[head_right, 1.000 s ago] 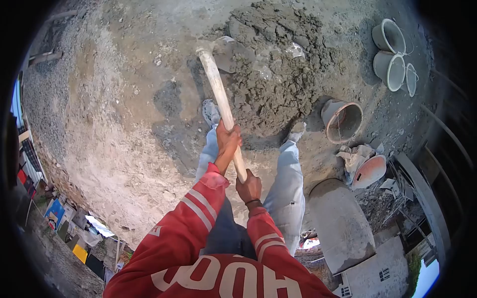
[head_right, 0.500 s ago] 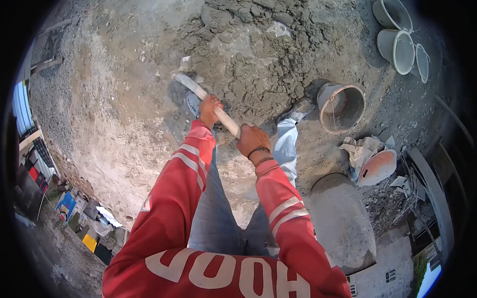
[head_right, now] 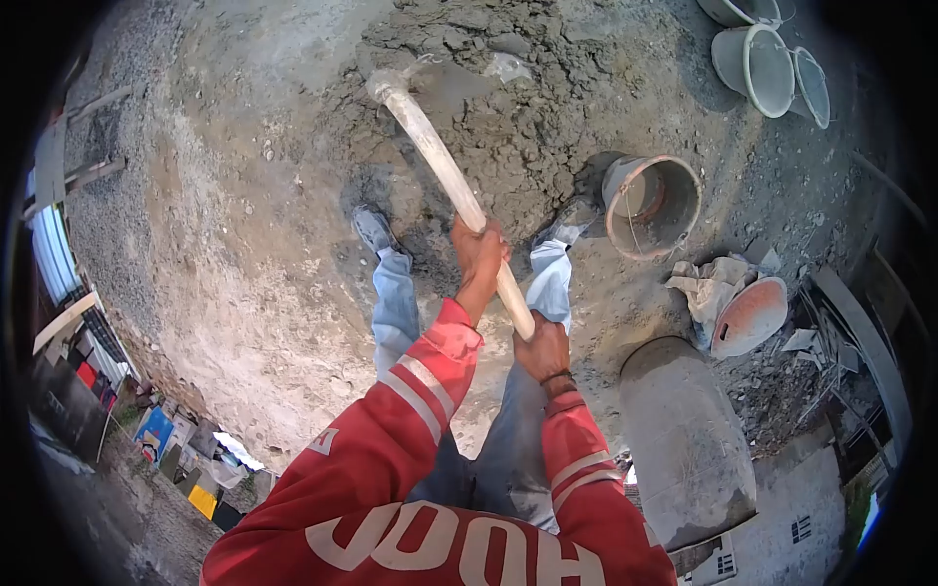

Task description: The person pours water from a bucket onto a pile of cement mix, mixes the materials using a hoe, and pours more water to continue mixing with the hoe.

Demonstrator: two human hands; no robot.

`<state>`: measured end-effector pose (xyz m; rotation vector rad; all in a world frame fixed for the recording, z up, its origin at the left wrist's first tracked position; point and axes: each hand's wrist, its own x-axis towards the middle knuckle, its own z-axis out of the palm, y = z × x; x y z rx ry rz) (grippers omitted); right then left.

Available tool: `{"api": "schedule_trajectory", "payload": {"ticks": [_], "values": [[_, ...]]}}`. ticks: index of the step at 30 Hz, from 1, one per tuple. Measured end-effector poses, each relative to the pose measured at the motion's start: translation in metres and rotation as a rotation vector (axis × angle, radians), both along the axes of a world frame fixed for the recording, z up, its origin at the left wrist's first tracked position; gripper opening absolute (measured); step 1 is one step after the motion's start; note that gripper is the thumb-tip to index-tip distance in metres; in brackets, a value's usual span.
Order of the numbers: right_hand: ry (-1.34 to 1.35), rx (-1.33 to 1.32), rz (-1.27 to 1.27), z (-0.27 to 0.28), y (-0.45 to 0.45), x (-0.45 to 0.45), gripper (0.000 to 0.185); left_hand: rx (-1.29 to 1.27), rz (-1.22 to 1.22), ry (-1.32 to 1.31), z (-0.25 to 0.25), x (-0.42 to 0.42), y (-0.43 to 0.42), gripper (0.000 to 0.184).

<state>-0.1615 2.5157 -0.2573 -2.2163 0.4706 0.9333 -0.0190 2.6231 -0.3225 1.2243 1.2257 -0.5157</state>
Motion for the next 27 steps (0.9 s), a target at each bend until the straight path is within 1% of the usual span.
{"api": "schedule_trajectory", "payload": {"ticks": [1, 2, 3, 5, 6, 7, 8, 9, 10, 11, 12, 13, 14, 16, 17, 18, 20, 21, 23, 24, 25, 26, 27], "values": [[-0.099, -0.039, 0.005, -0.007, 0.006, 0.009, 0.027, 0.008, -0.010, -0.116, 0.010, 0.021, 0.006, 0.028], [-0.095, 0.002, -0.017, -0.011, 0.012, 0.031, 0.027, 0.016, -0.018, -0.231, 0.018, 0.041, 0.012, 0.028], [-0.089, 0.044, -0.034, -0.013, 0.017, 0.058, 0.028, 0.034, -0.023, -0.291, 0.020, 0.063, 0.018, 0.027], [-0.152, 0.113, -0.066, -0.026, 0.029, 0.100, 0.029, 0.099, -0.067, -0.401, 0.007, 0.107, 0.029, 0.026], [-0.143, 0.117, -0.068, -0.040, 0.035, 0.106, 0.029, 0.143, -0.108, -0.443, -0.005, 0.120, 0.032, 0.026], [-0.105, 0.141, -0.103, -0.055, 0.040, 0.108, 0.030, 0.147, -0.106, -0.432, -0.021, 0.121, 0.033, 0.026], [-0.074, 0.159, -0.139, -0.068, 0.046, 0.105, 0.031, 0.215, -0.216, -0.373, -0.041, 0.116, 0.032, 0.023], [0.025, 0.164, -0.198, -0.074, 0.055, 0.086, 0.033, 0.278, -0.325, -0.317, -0.061, 0.106, 0.032, 0.021], [0.125, 0.165, -0.255, -0.074, 0.064, 0.057, 0.034, 0.273, -0.416, -0.205, -0.094, 0.072, 0.033, 0.022], [0.143, 0.069, -0.251, -0.067, 0.073, 0.028, 0.036, 0.266, -0.502, -0.100, -0.119, 0.042, 0.031, 0.023], [0.156, -0.024, -0.242, -0.058, 0.077, 0.005, 0.039, 0.234, -0.511, -0.015, -0.111, 0.027, 0.027, 0.025], [0.194, -0.043, -0.208, -0.051, 0.073, -0.009, 0.039, 0.199, -0.524, 0.081, -0.098, 0.003, 0.025, 0.027], [0.230, -0.055, -0.176, -0.042, 0.069, -0.020, 0.039, 0.138, -0.446, 0.079, -0.099, -0.021, 0.027, 0.026], [0.199, -0.110, -0.047, -0.019, 0.071, -0.019, 0.035, 0.015, -0.254, 0.049, -0.100, -0.045, 0.039, 0.025], [0.189, -0.101, -0.025, -0.006, 0.075, -0.019, 0.035, -0.056, -0.140, 0.037, -0.092, -0.053, 0.048, 0.025], [0.206, -0.096, 0.000, 0.004, 0.080, -0.019, 0.034, -0.047, -0.122, 0.027, -0.079, -0.054, 0.059, 0.025], [0.235, -0.089, 0.030, 0.012, 0.091, -0.023, 0.034, -0.119, 0.009, 0.047, -0.049, -0.060, 0.077, 0.024], [0.221, -0.062, 0.052, 0.014, 0.095, -0.026, 0.032, -0.116, 0.019, 0.054, -0.036, -0.062, 0.087, 0.024], [0.210, -0.027, 0.081, 0.013, 0.106, -0.022, 0.030, -0.058, 0.158, -0.142, -0.013, -0.058, 0.117, 0.027], [0.153, -0.020, 0.154, 0.008, 0.114, -0.005, 0.028, 0.045, 0.148, -0.138, -0.007, -0.048, 0.135, 0.030], [0.097, -0.013, 0.224, 0.002, 0.122, 0.014, 0.027, 0.033, 0.251, -0.193, 0.005, -0.028, 0.153, 0.029], [0.013, 0.056, 0.265, -0.006, 0.129, 0.040, 0.027, 0.078, 0.323, -0.238, 0.012, -0.006, 0.172, 0.027], [-0.071, 0.124, 0.303, -0.018, 0.137, 0.070, 0.027, 0.125, 0.387, -0.362, 0.010, 0.017, 0.190, 0.025]]}}
